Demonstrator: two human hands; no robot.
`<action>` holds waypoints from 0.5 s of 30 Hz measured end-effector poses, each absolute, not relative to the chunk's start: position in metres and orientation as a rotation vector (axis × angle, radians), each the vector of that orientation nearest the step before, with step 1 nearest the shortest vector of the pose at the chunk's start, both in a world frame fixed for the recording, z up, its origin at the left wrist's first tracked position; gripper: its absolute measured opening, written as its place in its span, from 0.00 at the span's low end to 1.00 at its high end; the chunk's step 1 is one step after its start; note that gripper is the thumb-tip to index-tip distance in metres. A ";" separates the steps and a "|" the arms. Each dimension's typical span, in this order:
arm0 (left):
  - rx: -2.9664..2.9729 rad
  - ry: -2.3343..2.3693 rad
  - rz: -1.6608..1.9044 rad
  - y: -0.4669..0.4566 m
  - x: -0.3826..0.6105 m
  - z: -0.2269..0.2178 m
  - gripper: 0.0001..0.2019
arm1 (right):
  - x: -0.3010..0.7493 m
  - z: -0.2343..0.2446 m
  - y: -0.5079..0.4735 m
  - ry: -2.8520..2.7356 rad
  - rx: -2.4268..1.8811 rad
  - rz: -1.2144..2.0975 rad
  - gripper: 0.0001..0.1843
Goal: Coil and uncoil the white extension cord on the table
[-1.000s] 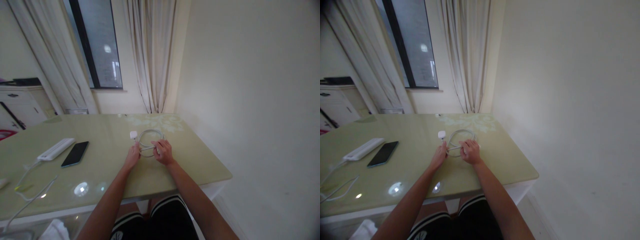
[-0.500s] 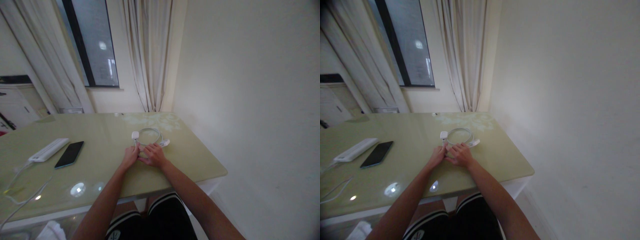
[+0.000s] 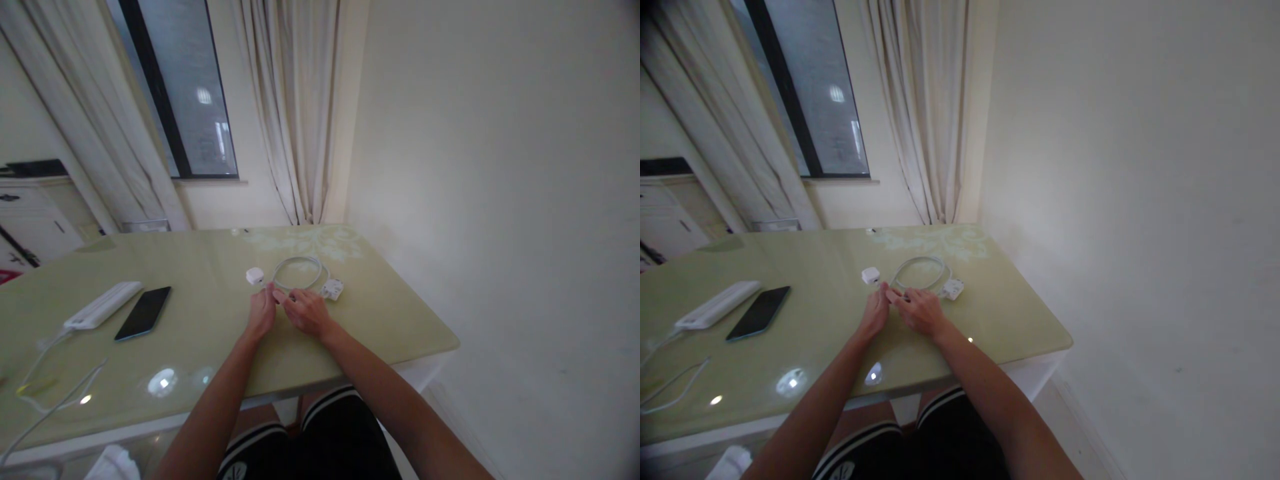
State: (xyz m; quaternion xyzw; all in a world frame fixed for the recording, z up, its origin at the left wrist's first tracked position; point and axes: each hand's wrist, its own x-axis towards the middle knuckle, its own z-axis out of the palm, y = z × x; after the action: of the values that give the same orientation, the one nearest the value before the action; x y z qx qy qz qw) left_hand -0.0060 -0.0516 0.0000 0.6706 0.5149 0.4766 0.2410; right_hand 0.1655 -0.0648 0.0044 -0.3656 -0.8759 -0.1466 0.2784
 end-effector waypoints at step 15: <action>1.825 2.044 0.888 -0.042 -0.016 -0.011 0.21 | 0.176 0.004 -0.055 -1.694 -1.207 0.049 0.30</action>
State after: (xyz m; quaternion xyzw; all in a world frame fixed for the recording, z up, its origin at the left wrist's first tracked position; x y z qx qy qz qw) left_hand -0.0160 -0.0422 -0.0106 0.6282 0.7035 0.3057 0.1303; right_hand 0.1762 -0.0554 0.0038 -0.5003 -0.7022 0.0202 0.5062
